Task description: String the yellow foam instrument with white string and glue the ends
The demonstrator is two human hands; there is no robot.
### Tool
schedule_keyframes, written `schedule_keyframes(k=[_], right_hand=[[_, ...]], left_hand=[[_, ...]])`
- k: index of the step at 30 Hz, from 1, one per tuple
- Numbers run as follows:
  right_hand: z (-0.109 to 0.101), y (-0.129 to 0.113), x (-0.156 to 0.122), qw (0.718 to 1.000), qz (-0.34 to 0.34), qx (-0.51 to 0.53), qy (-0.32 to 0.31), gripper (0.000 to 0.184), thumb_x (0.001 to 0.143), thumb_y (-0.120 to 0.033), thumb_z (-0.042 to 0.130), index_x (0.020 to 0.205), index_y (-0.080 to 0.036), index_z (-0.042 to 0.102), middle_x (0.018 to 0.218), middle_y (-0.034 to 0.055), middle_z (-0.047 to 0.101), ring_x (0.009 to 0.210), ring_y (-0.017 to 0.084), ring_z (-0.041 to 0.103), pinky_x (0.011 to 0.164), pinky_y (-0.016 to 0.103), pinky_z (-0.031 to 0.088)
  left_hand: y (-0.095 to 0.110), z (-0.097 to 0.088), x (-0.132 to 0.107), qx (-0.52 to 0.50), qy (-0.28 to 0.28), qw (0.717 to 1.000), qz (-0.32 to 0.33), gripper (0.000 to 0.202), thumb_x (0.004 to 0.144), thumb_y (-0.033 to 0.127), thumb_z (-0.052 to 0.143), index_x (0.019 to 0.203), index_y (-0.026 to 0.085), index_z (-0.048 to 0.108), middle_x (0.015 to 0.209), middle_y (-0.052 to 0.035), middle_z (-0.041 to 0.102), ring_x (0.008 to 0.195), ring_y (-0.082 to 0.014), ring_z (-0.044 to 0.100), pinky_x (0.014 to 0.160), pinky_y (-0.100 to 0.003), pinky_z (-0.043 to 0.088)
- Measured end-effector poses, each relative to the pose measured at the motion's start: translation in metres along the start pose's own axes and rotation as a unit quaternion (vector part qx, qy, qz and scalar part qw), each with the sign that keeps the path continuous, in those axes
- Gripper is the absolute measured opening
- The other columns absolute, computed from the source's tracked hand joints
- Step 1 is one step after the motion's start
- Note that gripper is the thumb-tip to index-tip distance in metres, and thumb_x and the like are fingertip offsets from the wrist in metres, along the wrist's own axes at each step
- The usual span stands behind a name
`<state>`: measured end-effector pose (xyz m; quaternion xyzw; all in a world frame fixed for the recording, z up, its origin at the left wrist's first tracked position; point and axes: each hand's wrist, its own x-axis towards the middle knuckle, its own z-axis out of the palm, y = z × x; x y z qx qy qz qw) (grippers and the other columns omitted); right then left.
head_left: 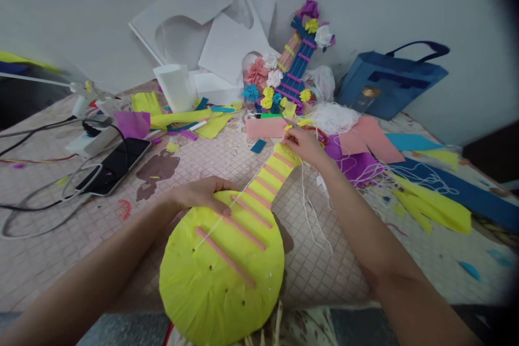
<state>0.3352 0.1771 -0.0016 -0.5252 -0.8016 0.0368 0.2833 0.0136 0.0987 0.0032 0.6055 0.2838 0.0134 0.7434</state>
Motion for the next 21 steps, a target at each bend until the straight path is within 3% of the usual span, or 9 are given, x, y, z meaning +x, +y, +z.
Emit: schedule_keyframes(k=[4,10,21], right_hand=[[-0.0015,-0.0007,0.0003,1.0,-0.003,0.005,0.006,0.009,0.08,-0.024,0.057,0.072,-0.019,0.057,0.07,0.0023,0.061,0.067,0.017,0.055,0.063,0.028,0.037],[-0.0068,0.0032,0.0004,1.0,0.002,0.017,0.007,0.01,0.08,-0.026,0.059,0.073,-0.019,0.058,0.07,0.0013,0.061,0.063,0.015,0.053,0.06,0.026,0.035],[-0.0013,0.0047,-0.0001,1.0,0.001,0.003,-0.012,0.013,0.08,-0.028,0.059,0.072,-0.019,0.055,0.067,0.0015,0.059,0.06,0.015,0.051,0.057,0.026,0.033]], left_hand=[[-0.0016,-0.0012,0.001,0.006,0.005,1.0,0.007,0.048,0.069,0.029,0.075,0.114,0.017,0.064,0.114,-0.01,0.067,0.101,-0.028,0.064,0.086,-0.037,0.051],[-0.001,-0.0002,0.0005,-0.024,0.022,0.999,0.003,0.049,0.068,0.032,0.076,0.114,0.019,0.065,0.107,-0.0079,0.07,0.091,-0.0256,0.067,0.077,-0.033,0.053],[-0.0018,-0.0017,0.0,-0.035,0.021,0.999,-0.004,0.047,0.067,0.026,0.077,0.113,0.02,0.065,0.106,-0.0069,0.07,0.089,-0.0244,0.068,0.076,-0.031,0.054]])
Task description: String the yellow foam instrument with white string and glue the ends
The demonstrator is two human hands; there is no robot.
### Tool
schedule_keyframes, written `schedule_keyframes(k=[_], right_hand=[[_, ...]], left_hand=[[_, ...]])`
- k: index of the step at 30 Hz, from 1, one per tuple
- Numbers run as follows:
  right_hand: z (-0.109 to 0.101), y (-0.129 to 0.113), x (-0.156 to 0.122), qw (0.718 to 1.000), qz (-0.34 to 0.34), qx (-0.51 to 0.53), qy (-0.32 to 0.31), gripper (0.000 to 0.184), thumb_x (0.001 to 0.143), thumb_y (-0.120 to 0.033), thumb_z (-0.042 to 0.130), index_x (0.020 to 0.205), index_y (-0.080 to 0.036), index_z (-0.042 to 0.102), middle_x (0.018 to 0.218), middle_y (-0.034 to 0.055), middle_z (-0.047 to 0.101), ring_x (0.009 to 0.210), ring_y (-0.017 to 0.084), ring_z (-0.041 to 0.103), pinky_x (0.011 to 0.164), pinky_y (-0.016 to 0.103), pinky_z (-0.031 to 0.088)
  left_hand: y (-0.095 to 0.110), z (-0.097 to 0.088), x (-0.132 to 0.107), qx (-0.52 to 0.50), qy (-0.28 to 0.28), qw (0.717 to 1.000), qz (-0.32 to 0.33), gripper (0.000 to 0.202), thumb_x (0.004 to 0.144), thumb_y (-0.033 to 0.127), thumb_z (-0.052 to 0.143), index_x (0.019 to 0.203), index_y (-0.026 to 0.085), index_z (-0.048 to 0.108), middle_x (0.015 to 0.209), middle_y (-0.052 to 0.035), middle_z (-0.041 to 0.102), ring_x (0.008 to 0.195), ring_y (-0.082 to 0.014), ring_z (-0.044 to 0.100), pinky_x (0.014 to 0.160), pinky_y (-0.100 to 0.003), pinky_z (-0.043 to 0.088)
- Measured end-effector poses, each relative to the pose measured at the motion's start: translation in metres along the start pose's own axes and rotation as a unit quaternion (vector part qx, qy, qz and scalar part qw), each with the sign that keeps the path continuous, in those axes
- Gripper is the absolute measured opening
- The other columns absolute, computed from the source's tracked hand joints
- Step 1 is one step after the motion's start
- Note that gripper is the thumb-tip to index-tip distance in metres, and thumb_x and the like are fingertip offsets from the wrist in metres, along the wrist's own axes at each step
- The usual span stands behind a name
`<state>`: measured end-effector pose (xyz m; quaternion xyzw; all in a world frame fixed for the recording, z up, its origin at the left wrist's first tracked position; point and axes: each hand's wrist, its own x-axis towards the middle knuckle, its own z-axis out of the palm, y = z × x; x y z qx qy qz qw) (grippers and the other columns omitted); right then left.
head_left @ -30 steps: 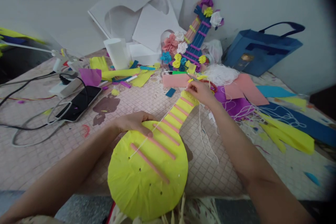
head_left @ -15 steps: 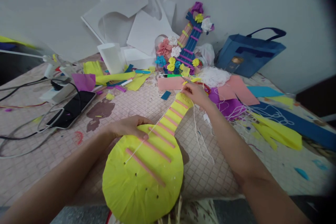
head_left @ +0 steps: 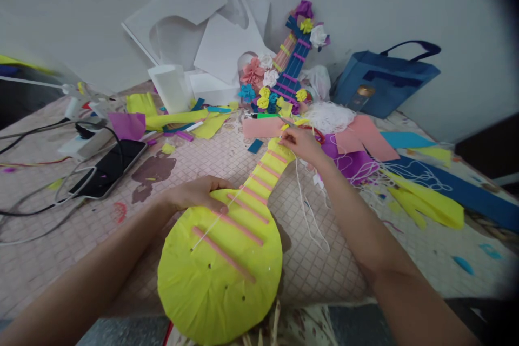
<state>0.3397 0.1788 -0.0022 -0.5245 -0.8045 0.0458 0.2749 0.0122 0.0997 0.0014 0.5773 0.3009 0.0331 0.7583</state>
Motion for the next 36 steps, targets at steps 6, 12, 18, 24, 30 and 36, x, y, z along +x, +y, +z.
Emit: schedule_keyframes(k=[6,12,18,24,30,36], right_hand=[[-0.0011,0.0005,-0.0004,1.0,0.003,-0.007,-0.001,0.013,0.079,-0.028,0.061,0.071,-0.019,0.056,0.068,0.0016,0.06,0.062,0.015,0.052,0.058,0.026,0.033],[-0.0011,-0.0001,-0.0006,1.0,0.014,-0.004,-0.003,0.012,0.077,-0.029,0.063,0.072,-0.019,0.057,0.069,0.0017,0.06,0.062,0.015,0.053,0.058,0.026,0.034],[-0.0015,-0.0009,-0.0007,1.0,0.012,-0.006,0.002,0.011,0.077,-0.028,0.063,0.073,-0.018,0.058,0.067,0.0006,0.058,0.061,0.014,0.052,0.057,0.026,0.034],[-0.003,-0.0049,-0.0017,1.0,0.018,0.006,0.005,0.01,0.076,-0.026,0.063,0.072,-0.018,0.058,0.066,0.0,0.058,0.06,0.014,0.052,0.057,0.025,0.035],[-0.0035,-0.0057,-0.0017,1.0,0.014,0.007,0.013,0.011,0.077,-0.026,0.063,0.072,-0.018,0.057,0.067,0.001,0.058,0.062,0.015,0.053,0.058,0.026,0.036],[-0.0048,-0.0066,-0.0012,1.0,0.013,0.003,0.022,0.01,0.078,-0.026,0.062,0.072,-0.019,0.057,0.072,0.0014,0.06,0.064,0.015,0.053,0.06,0.027,0.037]], left_hand=[[0.0002,0.0008,-0.0012,-0.004,0.009,1.0,-0.004,0.048,0.067,0.027,0.076,0.113,0.021,0.065,0.107,-0.0063,0.07,0.09,-0.0245,0.067,0.077,-0.033,0.055],[0.0002,-0.0003,-0.0015,-0.001,0.009,1.0,0.004,0.047,0.068,0.025,0.076,0.114,0.02,0.065,0.106,-0.0064,0.07,0.089,-0.0241,0.068,0.076,-0.032,0.055],[-0.0018,-0.0021,-0.0015,0.019,0.002,1.0,0.014,0.047,0.069,0.026,0.075,0.114,0.02,0.065,0.109,-0.0068,0.069,0.092,-0.0252,0.067,0.077,-0.032,0.054],[0.0011,-0.0008,-0.0023,0.029,0.003,1.0,0.011,0.046,0.069,0.027,0.075,0.113,0.019,0.064,0.111,-0.0075,0.068,0.095,-0.0264,0.066,0.079,-0.033,0.053],[0.001,-0.0001,-0.0027,0.022,0.004,1.0,0.006,0.047,0.069,0.028,0.075,0.114,0.017,0.063,0.112,-0.0096,0.068,0.096,-0.0273,0.066,0.078,-0.033,0.054],[-0.0001,-0.0017,-0.0018,0.028,0.001,1.0,0.009,0.047,0.069,0.028,0.075,0.113,0.019,0.064,0.112,-0.0086,0.068,0.097,-0.0278,0.065,0.08,-0.035,0.053]])
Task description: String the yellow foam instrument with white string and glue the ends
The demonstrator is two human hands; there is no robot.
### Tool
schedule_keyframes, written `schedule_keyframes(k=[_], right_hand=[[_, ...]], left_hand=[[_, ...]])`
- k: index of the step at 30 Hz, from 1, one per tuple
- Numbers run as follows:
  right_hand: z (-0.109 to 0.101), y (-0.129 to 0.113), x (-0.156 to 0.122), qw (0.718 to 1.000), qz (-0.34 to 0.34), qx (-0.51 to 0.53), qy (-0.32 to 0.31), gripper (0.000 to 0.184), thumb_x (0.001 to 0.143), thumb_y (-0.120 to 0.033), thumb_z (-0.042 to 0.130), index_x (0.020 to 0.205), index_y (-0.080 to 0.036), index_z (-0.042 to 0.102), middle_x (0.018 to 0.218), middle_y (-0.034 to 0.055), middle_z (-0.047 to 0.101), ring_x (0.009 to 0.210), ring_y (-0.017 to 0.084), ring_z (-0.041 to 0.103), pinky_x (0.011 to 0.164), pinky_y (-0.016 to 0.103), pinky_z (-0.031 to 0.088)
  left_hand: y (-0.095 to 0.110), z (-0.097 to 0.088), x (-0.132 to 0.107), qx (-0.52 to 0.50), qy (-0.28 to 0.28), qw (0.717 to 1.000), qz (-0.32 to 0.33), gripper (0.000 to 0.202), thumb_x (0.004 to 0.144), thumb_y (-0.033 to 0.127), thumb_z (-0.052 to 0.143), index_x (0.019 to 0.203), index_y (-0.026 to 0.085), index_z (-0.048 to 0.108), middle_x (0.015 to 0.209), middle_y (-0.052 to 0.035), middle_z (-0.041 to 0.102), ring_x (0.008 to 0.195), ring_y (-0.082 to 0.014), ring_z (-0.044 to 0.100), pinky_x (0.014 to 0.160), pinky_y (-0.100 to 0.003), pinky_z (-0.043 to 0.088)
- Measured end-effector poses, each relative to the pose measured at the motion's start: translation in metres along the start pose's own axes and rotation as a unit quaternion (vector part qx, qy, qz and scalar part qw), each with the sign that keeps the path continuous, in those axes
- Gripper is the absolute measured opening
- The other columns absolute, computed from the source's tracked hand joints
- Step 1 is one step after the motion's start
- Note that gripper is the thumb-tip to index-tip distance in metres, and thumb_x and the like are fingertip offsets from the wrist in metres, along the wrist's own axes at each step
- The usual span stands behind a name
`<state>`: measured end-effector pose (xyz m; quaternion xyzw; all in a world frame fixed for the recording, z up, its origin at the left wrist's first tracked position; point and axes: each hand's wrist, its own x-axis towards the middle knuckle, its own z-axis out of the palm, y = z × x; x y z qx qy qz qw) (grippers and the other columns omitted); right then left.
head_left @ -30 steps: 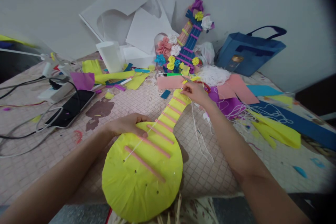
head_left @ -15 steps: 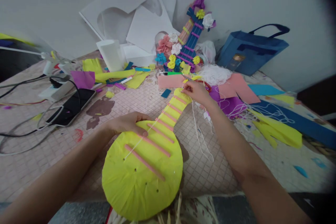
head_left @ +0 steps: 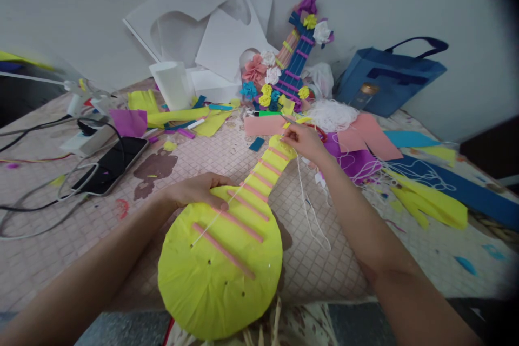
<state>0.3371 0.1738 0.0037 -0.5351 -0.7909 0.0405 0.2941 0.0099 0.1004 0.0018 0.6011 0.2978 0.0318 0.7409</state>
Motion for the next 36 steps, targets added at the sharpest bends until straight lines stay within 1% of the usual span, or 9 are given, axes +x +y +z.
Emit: schedule_keyframes(k=[8,15,19,22,26,29,32,34,36], right_hand=[[0.001,0.003,0.0,1.0,-0.01,0.0,-0.001,0.009,0.079,-0.026,0.06,0.074,-0.019,0.057,0.071,0.0009,0.059,0.065,0.015,0.052,0.061,0.027,0.036],[0.002,0.006,0.001,1.0,-0.006,0.007,0.001,0.006,0.08,-0.026,0.058,0.077,-0.02,0.057,0.075,0.0014,0.059,0.069,0.016,0.053,0.062,0.027,0.038],[0.001,0.005,0.001,1.0,-0.019,0.007,0.005,0.007,0.08,-0.025,0.058,0.075,-0.02,0.056,0.074,0.0012,0.058,0.071,0.016,0.054,0.064,0.027,0.038],[0.001,0.005,0.001,1.0,-0.025,0.004,0.011,0.008,0.08,-0.024,0.057,0.074,-0.02,0.056,0.076,0.0016,0.06,0.069,0.016,0.053,0.064,0.028,0.038],[0.0,0.006,0.001,0.999,-0.024,0.001,0.024,0.006,0.08,-0.023,0.058,0.075,-0.019,0.057,0.072,0.0016,0.06,0.066,0.016,0.053,0.063,0.028,0.038],[0.0,0.008,0.001,0.999,-0.022,-0.004,0.033,0.006,0.079,-0.023,0.059,0.076,-0.019,0.058,0.073,0.002,0.061,0.065,0.016,0.054,0.063,0.028,0.038],[0.0,0.009,0.001,0.999,-0.017,0.0,0.029,0.005,0.079,-0.024,0.059,0.077,-0.019,0.06,0.076,0.0029,0.063,0.067,0.016,0.055,0.064,0.029,0.039],[-0.001,0.008,0.001,0.999,-0.015,0.007,0.031,0.006,0.08,-0.024,0.058,0.077,-0.019,0.06,0.077,0.0034,0.063,0.068,0.017,0.056,0.064,0.029,0.039],[-0.005,0.006,0.002,0.999,-0.014,0.015,0.047,0.007,0.08,-0.025,0.058,0.077,-0.019,0.06,0.076,0.0037,0.063,0.068,0.017,0.056,0.063,0.029,0.039]], left_hand=[[-0.002,-0.001,0.0,-0.02,0.004,1.0,0.001,0.045,0.069,0.025,0.074,0.114,0.021,0.065,0.108,-0.006,0.07,0.092,-0.0249,0.067,0.077,-0.032,0.055],[0.0,-0.001,0.0,-0.015,0.008,1.0,-0.002,0.046,0.069,0.025,0.075,0.114,0.019,0.065,0.107,-0.0075,0.07,0.09,-0.025,0.068,0.075,-0.032,0.055],[-0.002,-0.003,0.0,-0.016,0.013,1.0,0.002,0.048,0.068,0.025,0.076,0.114,0.019,0.064,0.106,-0.0075,0.07,0.09,-0.0254,0.068,0.075,-0.032,0.056],[-0.003,-0.004,0.0,-0.013,0.013,1.0,0.003,0.047,0.069,0.025,0.075,0.114,0.019,0.064,0.107,-0.0072,0.07,0.091,-0.0255,0.068,0.075,-0.032,0.055],[0.0,-0.003,-0.002,-0.006,0.013,1.0,0.004,0.046,0.069,0.025,0.075,0.114,0.02,0.065,0.11,-0.0069,0.069,0.095,-0.0262,0.067,0.078,-0.032,0.055],[0.003,-0.003,-0.002,-0.016,0.013,1.0,-0.003,0.047,0.07,0.026,0.074,0.116,0.02,0.064,0.113,-0.0078,0.068,0.097,-0.027,0.066,0.081,-0.035,0.054],[0.003,-0.006,-0.003,-0.017,0.035,0.999,0.003,0.05,0.07,0.027,0.075,0.118,0.018,0.063,0.114,-0.0095,0.067,0.099,-0.0276,0.066,0.083,-0.036,0.053],[0.003,-0.011,-0.005,-0.016,0.064,0.998,0.011,0.051,0.069,0.027,0.075,0.117,0.018,0.063,0.113,-0.0097,0.068,0.097,-0.0276,0.066,0.083,-0.035,0.053],[0.003,-0.016,-0.008,-0.021,0.098,0.995,0.009,0.049,0.068,0.027,0.076,0.114,0.017,0.064,0.111,-0.0095,0.069,0.094,-0.0272,0.067,0.08,-0.035,0.054]])
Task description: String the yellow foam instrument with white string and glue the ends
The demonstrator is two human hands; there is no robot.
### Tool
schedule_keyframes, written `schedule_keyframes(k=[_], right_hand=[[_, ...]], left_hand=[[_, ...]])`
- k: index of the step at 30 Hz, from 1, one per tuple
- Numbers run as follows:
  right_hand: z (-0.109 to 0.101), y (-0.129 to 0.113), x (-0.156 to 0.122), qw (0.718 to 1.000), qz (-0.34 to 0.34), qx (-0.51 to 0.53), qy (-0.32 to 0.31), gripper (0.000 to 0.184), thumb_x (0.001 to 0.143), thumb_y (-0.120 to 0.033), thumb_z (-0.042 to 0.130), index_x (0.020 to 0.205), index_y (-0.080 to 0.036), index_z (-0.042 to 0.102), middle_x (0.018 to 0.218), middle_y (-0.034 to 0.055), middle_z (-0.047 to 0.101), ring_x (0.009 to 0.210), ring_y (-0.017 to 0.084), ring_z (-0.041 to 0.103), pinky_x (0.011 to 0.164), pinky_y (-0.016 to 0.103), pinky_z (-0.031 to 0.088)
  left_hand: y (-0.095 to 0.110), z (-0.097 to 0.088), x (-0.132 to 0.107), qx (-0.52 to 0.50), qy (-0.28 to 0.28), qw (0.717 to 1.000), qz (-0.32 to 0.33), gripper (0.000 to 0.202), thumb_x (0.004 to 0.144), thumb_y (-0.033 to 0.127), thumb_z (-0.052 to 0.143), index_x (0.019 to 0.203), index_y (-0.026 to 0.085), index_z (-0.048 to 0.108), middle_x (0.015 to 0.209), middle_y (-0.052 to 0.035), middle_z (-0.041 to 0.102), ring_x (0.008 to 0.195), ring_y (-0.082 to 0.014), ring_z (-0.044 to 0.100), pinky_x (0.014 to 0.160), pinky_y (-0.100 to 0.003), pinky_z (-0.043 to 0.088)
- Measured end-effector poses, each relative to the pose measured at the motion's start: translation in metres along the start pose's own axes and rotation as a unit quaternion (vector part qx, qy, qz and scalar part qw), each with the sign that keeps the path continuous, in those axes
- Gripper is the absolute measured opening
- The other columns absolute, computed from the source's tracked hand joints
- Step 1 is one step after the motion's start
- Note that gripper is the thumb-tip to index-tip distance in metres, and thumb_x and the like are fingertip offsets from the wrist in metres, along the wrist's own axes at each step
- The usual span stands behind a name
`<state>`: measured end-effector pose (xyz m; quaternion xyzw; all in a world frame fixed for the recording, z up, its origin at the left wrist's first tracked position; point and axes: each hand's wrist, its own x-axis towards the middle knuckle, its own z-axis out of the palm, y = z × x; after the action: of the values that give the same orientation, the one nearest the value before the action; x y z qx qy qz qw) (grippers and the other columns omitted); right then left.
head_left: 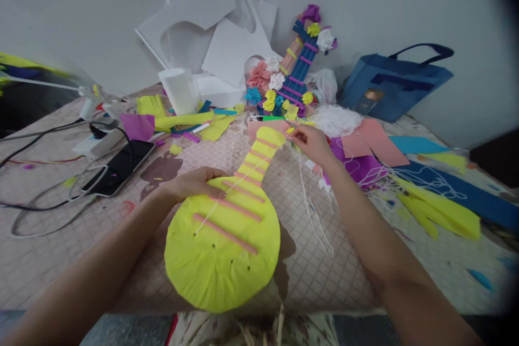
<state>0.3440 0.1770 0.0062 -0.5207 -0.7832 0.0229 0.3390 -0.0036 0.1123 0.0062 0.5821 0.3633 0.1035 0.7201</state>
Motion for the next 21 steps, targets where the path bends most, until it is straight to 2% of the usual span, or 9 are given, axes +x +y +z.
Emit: schedule_keyframes(k=[4,7,9,11,14,16,18,21], right_hand=[[-0.015,-0.006,0.003,0.998,0.01,0.029,0.055,0.008,0.079,-0.025,0.058,0.075,-0.018,0.058,0.071,0.0024,0.06,0.062,0.015,0.053,0.06,0.028,0.039],[-0.03,-0.013,0.004,0.992,0.024,0.073,0.097,0.009,0.08,-0.026,0.057,0.075,-0.019,0.056,0.068,0.0005,0.057,0.057,0.013,0.052,0.058,0.027,0.041],[-0.038,-0.017,0.004,0.989,0.028,0.089,0.119,0.009,0.079,-0.027,0.058,0.075,-0.019,0.056,0.066,-0.0004,0.056,0.057,0.012,0.052,0.058,0.027,0.042],[-0.045,-0.021,0.004,0.986,0.033,0.093,0.132,0.011,0.079,-0.03,0.059,0.075,-0.02,0.056,0.065,-0.0007,0.056,0.056,0.012,0.051,0.056,0.026,0.041],[-0.052,-0.025,0.003,0.985,0.041,0.095,0.141,0.013,0.079,-0.032,0.06,0.075,-0.021,0.055,0.065,-0.0002,0.056,0.053,0.011,0.049,0.051,0.025,0.039],[-0.056,-0.027,0.003,0.984,0.044,0.094,0.147,0.014,0.079,-0.033,0.061,0.075,-0.021,0.055,0.063,-0.0002,0.054,0.051,0.011,0.047,0.049,0.025,0.037],[-0.06,-0.027,0.003,0.982,0.048,0.096,0.152,0.013,0.079,-0.032,0.061,0.075,-0.021,0.055,0.061,-0.0005,0.053,0.05,0.011,0.046,0.048,0.025,0.035],[-0.062,-0.027,0.003,0.981,0.053,0.103,0.157,0.013,0.08,-0.032,0.061,0.076,-0.021,0.056,0.061,-0.0005,0.052,0.05,0.01,0.046,0.048,0.025,0.035]], left_hand=[[0.008,-0.011,-0.007,-0.019,0.09,0.996,0.017,0.05,0.07,0.031,0.075,0.116,0.015,0.061,0.104,-0.0097,0.071,0.085,-0.0247,0.069,0.072,-0.031,0.056],[0.017,-0.016,-0.012,-0.027,0.169,0.982,0.083,0.048,0.076,0.035,0.07,0.117,0.012,0.06,0.097,-0.0082,0.072,0.081,-0.0222,0.069,0.072,-0.03,0.056],[0.023,-0.017,-0.015,-0.018,0.231,0.962,0.142,0.045,0.077,0.036,0.068,0.116,0.013,0.061,0.097,-0.0073,0.072,0.08,-0.0207,0.068,0.072,-0.03,0.056],[0.029,-0.018,-0.018,0.003,0.307,0.931,0.197,0.044,0.076,0.036,0.069,0.114,0.015,0.062,0.1,-0.0072,0.071,0.081,-0.0205,0.068,0.072,-0.029,0.056],[0.034,-0.019,-0.023,0.023,0.387,0.889,0.243,0.044,0.074,0.035,0.07,0.114,0.017,0.063,0.102,-0.0079,0.071,0.084,-0.0215,0.068,0.072,-0.03,0.057],[0.035,-0.022,-0.026,0.014,0.391,0.889,0.237,0.044,0.075,0.035,0.069,0.115,0.018,0.063,0.1,-0.0085,0.071,0.081,-0.0215,0.069,0.069,-0.03,0.057],[0.034,-0.025,-0.028,-0.01,0.365,0.909,0.2,0.043,0.075,0.035,0.069,0.114,0.017,0.064,0.095,-0.0096,0.072,0.073,-0.0216,0.069,0.064,-0.031,0.058],[0.032,-0.027,-0.028,-0.057,0.259,0.957,0.114,0.041,0.074,0.032,0.07,0.109,0.013,0.066,0.088,-0.0111,0.073,0.069,-0.0237,0.07,0.062,-0.035,0.058]])
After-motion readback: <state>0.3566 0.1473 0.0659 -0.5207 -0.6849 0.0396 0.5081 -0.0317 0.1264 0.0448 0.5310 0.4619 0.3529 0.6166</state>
